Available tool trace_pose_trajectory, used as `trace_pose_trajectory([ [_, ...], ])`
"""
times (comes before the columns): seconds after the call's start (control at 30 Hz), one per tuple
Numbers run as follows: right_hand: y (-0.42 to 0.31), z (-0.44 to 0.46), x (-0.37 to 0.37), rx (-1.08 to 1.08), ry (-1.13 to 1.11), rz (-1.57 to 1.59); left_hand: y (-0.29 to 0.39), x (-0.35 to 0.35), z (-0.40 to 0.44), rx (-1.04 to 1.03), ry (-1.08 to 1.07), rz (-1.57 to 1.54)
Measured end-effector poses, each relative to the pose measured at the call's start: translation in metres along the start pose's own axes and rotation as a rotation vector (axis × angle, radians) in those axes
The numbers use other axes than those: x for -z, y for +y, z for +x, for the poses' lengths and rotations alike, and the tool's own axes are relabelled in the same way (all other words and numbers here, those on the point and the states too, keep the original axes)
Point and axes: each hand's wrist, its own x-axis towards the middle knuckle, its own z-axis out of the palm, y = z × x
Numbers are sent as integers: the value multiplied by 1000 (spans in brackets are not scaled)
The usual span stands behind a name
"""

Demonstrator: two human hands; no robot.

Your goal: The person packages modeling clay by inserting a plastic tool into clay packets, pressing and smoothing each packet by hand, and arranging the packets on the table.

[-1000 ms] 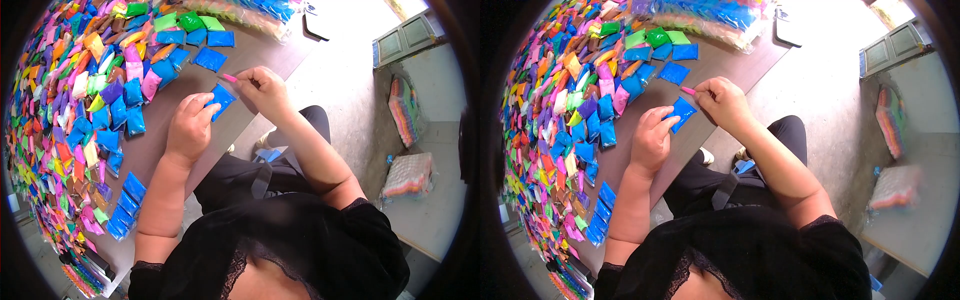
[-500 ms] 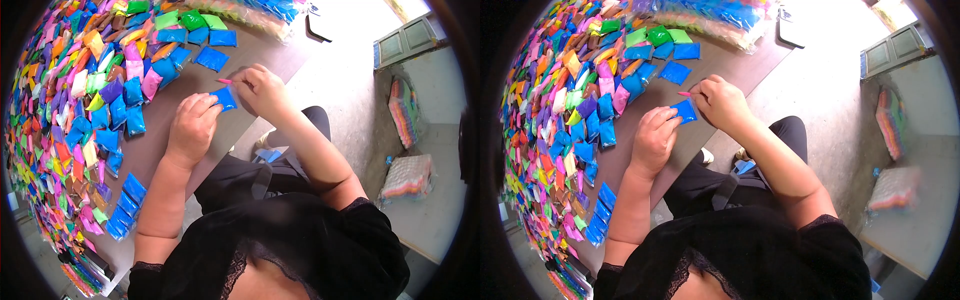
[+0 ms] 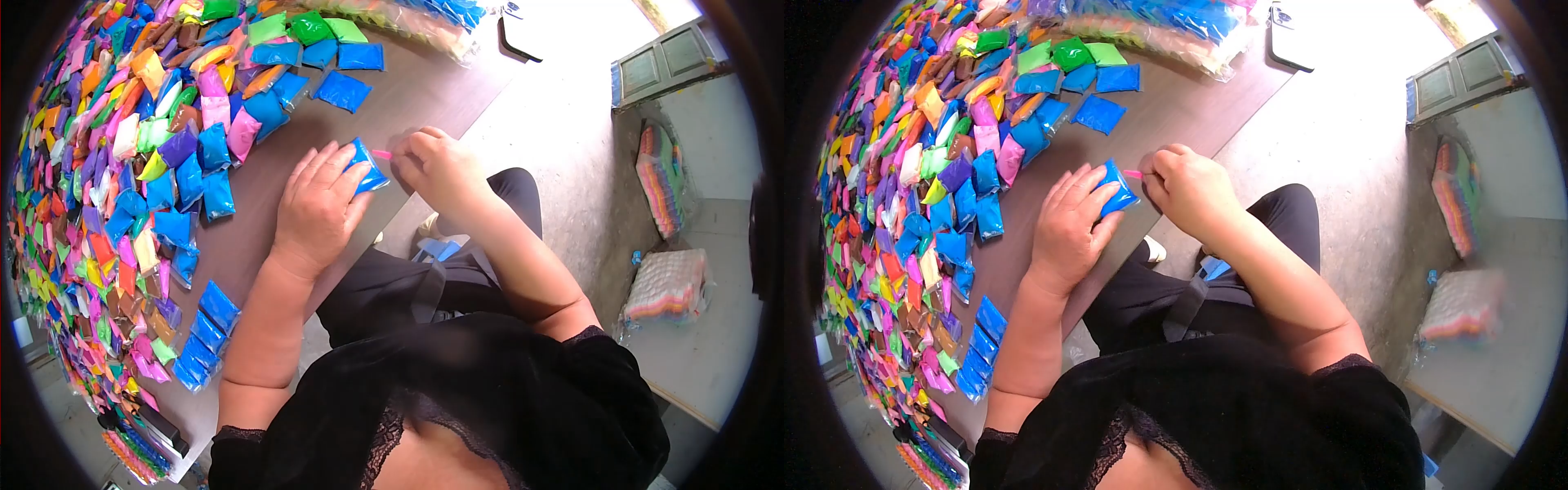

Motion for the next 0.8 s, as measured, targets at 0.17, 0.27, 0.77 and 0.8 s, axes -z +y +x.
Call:
trace_pose_trajectory([
  [0.17,1,1,4,-31,40,39,-10,-3,2,-176,45,60],
  [0.27,-4,4,0,59,94,36,-5,-2,0,-92,26,-37],
  [0.77,20,43,-20,46,165,101,-4,-5,-3,-51,15,-60],
  [0.8,19,41,-19,43,167,98,-4,-6,-4,-53,16,-60],
])
